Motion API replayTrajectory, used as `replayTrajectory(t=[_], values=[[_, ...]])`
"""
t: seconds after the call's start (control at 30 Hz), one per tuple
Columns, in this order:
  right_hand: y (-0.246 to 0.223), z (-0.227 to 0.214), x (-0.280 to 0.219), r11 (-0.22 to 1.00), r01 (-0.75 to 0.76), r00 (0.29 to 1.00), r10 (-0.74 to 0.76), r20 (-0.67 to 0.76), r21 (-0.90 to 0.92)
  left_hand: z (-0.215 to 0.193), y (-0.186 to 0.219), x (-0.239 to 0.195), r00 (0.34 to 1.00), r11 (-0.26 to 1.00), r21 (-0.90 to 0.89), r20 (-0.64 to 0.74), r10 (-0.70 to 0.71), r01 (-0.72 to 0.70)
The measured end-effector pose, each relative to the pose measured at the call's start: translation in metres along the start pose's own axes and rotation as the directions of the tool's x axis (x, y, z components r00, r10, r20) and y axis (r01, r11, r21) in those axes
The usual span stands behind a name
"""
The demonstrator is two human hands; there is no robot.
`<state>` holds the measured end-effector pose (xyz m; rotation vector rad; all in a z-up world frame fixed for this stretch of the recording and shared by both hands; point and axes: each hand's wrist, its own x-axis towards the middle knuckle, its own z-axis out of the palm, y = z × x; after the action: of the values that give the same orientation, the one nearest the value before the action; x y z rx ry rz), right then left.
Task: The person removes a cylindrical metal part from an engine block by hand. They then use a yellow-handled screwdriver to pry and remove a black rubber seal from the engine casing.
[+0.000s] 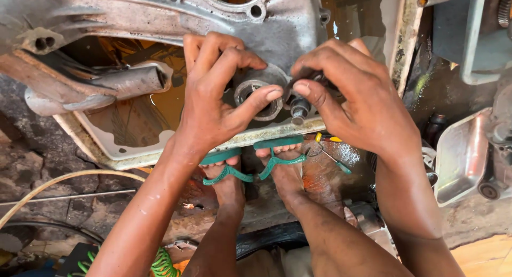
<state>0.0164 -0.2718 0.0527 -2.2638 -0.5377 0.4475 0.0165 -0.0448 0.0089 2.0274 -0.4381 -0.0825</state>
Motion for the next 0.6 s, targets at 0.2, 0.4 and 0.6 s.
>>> replayTrajectory(t=[0.2,0.4,0.6], values=[[-0.004,0.008,-0.026,0.986,-0.132,0.98,0.145,-0.14,0.1,-0.007,0.01,0.001,0.997,0.995,0.096,0.081,0.013,-0.021],[-0.017,0.018,-0.041,0.975,-0.155,0.976,0.177,-0.129,0.159,-0.009,0.005,-0.002,0.995,0.997,0.071,0.098,0.028,-0.035],[-0.026,0.038,-0.061,0.973,-0.173,0.971,0.195,-0.138,0.154,-0.013,-0.007,-0.013,0.99,0.986,-0.097,0.001,0.139,-0.138]])
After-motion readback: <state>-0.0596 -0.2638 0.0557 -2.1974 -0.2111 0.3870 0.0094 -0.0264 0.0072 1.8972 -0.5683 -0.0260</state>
